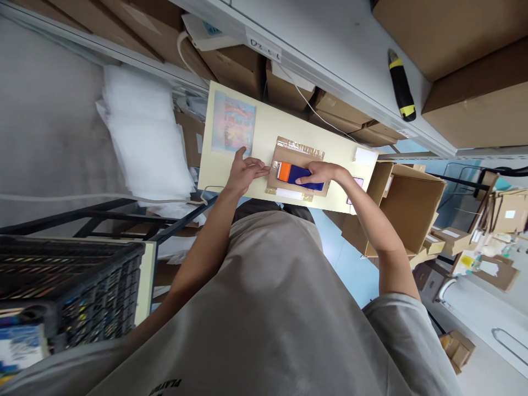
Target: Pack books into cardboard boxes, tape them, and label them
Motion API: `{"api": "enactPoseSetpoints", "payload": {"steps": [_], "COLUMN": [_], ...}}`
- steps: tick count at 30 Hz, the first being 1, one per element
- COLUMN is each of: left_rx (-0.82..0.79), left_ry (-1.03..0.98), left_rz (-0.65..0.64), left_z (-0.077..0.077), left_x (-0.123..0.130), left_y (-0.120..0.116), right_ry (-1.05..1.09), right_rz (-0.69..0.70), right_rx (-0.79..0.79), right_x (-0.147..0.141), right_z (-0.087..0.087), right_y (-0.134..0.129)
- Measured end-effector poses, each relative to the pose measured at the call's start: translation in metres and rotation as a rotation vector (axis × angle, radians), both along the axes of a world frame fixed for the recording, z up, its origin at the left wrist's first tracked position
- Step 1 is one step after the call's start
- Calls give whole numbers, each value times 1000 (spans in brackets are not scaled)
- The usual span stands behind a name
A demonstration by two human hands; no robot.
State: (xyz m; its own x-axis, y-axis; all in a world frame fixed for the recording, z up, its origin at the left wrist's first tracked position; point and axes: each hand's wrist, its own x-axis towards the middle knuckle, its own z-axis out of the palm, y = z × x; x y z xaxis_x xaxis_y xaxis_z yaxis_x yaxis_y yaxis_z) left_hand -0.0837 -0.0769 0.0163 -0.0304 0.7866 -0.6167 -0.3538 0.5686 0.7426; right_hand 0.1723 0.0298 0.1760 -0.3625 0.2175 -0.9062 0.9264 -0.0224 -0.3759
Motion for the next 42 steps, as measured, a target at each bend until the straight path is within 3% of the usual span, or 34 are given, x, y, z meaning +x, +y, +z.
{"api": "enactPoseSetpoints", "payload": {"steps": [7, 14, 18, 22, 27, 31, 34, 39, 42], "left_rx": [-29, -211, -112, 78, 309, 295, 352, 713, 771], "left_ry": [45, 41, 204, 374, 486, 675, 720, 654, 651], "left_rz": [-2, -11, -56, -90, -297, -671, -904, -1059, -1173], "left_z": [-20, -33, -36, -25, -2, 4, 4, 6, 8], "left_x": [3, 22, 16, 14, 21, 11, 0, 2, 8], "left_y": [3, 12, 9, -4, -24, -27, -15, 22, 37], "right_ry": [-46, -47, -44, -27, -66, -64, -68, -90, -112], "right_rz": [43, 7, 2, -6, -14, -7, 30, 80, 99], "right_rx": [-22, -56, -36, -54, 9, 21, 36, 59, 84], "right_x": [-18, -15, -12, -10, -10, -11, -13, -14, -11], "right_z": [0, -8, -11, -11, -12, -12, -11, -9, -9], "right_y": [3, 5, 4, 2, 0, -1, -1, -1, -2]}}
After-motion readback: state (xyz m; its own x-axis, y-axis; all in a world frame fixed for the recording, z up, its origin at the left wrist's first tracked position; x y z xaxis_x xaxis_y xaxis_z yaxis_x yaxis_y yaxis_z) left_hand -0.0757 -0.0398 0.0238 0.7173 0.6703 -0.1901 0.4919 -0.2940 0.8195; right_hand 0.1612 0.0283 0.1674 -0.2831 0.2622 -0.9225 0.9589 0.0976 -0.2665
